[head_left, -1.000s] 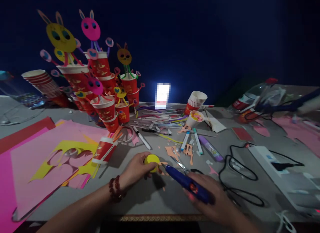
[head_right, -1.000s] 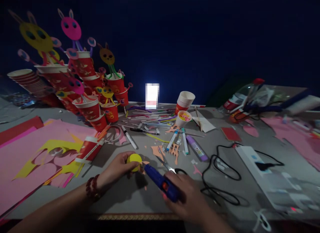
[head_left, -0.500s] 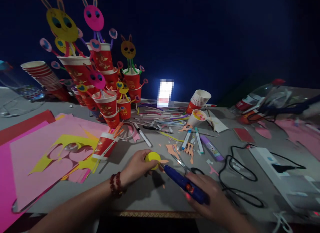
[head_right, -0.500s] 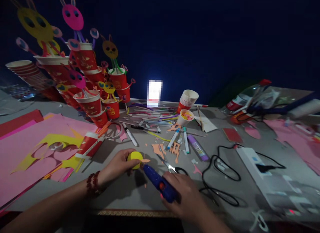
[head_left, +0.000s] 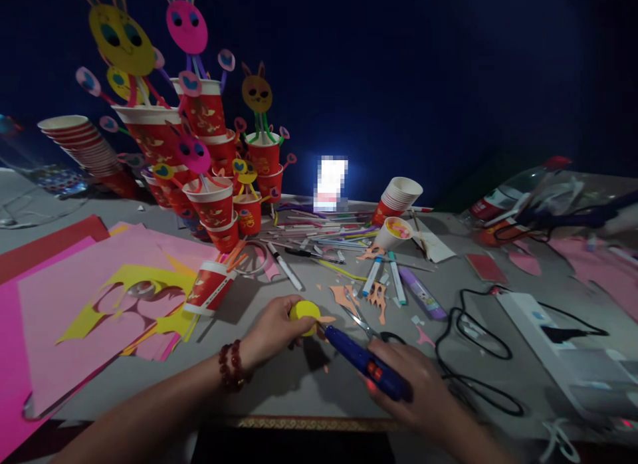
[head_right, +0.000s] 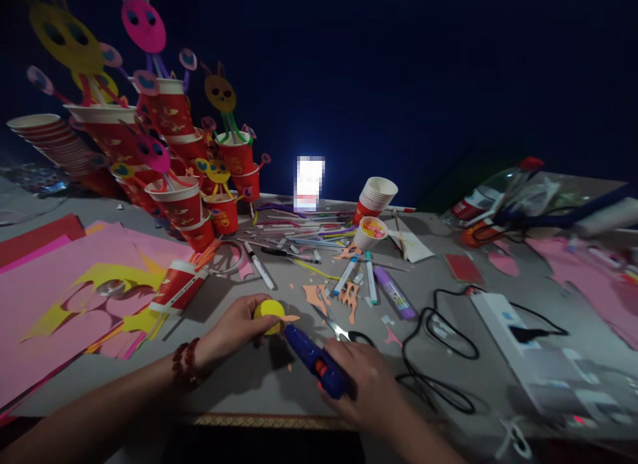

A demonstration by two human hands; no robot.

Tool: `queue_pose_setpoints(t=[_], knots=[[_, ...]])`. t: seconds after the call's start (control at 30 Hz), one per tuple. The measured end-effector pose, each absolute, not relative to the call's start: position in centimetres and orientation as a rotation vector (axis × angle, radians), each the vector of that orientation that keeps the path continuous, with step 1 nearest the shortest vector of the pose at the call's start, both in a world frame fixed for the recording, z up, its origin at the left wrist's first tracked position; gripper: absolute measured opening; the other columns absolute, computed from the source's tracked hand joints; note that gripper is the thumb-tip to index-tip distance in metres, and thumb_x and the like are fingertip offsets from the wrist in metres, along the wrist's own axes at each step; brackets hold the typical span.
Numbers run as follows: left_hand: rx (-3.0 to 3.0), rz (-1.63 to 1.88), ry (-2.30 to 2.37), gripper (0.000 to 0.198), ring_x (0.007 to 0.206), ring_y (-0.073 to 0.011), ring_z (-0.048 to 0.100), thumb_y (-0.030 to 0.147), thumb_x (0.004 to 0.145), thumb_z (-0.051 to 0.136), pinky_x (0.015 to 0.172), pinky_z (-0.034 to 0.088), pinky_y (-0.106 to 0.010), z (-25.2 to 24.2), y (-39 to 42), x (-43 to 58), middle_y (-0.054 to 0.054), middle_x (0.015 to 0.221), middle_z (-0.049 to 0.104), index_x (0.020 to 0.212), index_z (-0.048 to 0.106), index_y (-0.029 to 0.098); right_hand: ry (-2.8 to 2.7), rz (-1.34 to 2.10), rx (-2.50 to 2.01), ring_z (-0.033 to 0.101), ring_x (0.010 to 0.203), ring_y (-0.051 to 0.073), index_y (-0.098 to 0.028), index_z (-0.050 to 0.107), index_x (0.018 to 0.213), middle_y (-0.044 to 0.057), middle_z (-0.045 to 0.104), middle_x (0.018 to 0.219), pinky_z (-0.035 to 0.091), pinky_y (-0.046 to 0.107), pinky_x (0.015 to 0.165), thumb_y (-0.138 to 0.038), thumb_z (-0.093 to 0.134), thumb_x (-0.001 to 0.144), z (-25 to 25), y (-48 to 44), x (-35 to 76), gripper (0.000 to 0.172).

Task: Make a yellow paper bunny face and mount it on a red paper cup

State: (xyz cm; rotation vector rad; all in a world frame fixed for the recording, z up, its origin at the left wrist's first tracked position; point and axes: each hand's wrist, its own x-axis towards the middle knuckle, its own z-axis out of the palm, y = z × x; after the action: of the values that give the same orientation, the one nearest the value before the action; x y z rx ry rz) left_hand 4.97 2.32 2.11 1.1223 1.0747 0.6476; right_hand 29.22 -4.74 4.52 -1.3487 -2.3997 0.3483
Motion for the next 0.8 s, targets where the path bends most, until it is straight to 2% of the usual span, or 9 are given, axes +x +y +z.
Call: queue_pose_setpoints(t=[0.37, 0.8], knots=[[1.133, 0.637, 1.082, 0.019, 0.043, -0.0083, 0.049, 0.033, 0.069, 0.065, 0.04, 0.04, -0.019, 1.83, 2.3, 4.93, -0.001, 0.067, 0.068, 0.075, 0.059, 0.016, -2.43, 0.291, -1.334, 0.068, 0.063, 0.022, -0.021, 0.061, 0.082, 0.008, 0.072, 0.073, 0.05, 0.029, 0.057, -0.03, 0.05, 0.083, 5.27, -4.69, 28.87, 0.014], [1.154, 0.623, 1.095, 0.017, 0.043, -0.0078, 0.048, 0.031, 0.07, 0.062, 0.039, 0.039, -0.018, 2.04, 2.32, 4.98, -0.002, 0.068, 0.068, 0.074, 0.058, 0.015, -2.456, 0.3, -1.324, 0.068, 0.063, 0.023, -0.02, 0.06, 0.081, 0.009, 0.072, 0.072, 0.047, 0.03, 0.056, -0.028, 0.051, 0.08, 5.12, -4.59, 28.91, 0.013]])
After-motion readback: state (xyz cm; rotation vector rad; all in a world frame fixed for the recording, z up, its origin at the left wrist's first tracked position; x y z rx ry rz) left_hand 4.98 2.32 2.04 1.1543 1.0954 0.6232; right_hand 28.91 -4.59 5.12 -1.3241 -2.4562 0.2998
